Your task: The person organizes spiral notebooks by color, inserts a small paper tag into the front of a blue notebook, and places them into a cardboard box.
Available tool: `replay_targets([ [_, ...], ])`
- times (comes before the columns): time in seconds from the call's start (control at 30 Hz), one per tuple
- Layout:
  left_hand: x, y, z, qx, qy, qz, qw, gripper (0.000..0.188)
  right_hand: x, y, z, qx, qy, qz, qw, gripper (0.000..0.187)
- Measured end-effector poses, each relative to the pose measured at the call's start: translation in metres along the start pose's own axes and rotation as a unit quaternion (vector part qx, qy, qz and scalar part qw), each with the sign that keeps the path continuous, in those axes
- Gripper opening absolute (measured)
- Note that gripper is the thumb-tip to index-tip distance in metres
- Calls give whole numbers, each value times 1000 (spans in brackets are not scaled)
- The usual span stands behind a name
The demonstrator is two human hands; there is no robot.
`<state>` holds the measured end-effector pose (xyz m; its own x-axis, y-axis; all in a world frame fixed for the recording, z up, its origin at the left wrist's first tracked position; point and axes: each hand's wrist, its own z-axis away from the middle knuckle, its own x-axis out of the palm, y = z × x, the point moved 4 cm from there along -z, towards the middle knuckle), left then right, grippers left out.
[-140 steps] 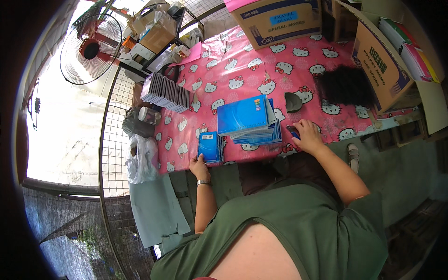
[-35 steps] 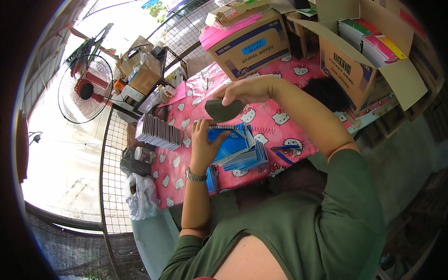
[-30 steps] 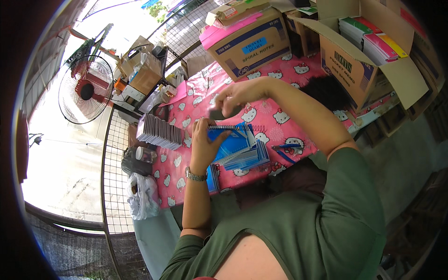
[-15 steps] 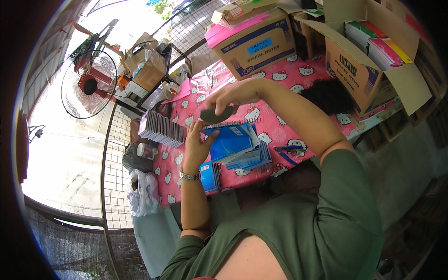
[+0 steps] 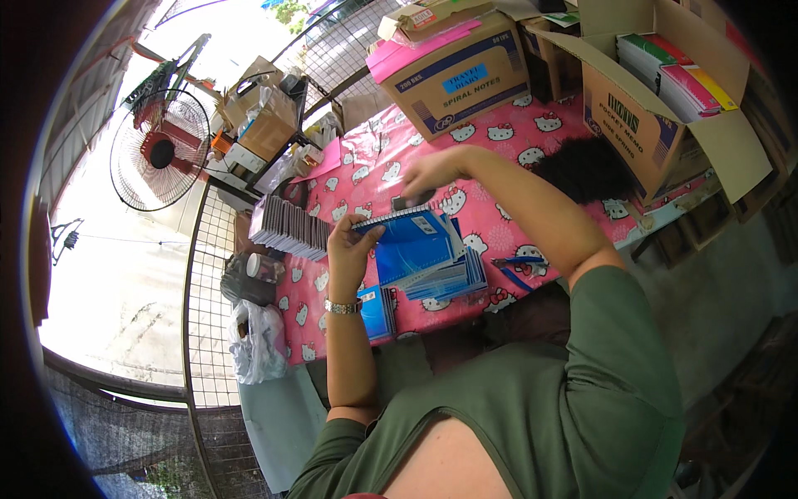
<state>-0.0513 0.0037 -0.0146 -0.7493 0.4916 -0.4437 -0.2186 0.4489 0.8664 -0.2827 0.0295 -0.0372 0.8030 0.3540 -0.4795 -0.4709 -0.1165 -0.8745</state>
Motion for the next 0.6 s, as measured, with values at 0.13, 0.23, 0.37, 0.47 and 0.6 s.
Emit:
replay_targets([
  [0.13,4,6,10,15,68,104,992,16,19,115,44,247,290,258,888,47],
  [0.23,14,14,15,49,135,144,979,16,86,201,88,232,303,238,893,59],
  [0.37,11,-2,24,7,144,96,985,17,177,144,124,147,456,366,798,69],
  [0.47,16,2,19,17,155,100,983,17,209,147,145,162,383,363,834,59],
  [0.6,19,8,24,45,166,82,982,18,166,122,155,111,493,181,843,45],
])
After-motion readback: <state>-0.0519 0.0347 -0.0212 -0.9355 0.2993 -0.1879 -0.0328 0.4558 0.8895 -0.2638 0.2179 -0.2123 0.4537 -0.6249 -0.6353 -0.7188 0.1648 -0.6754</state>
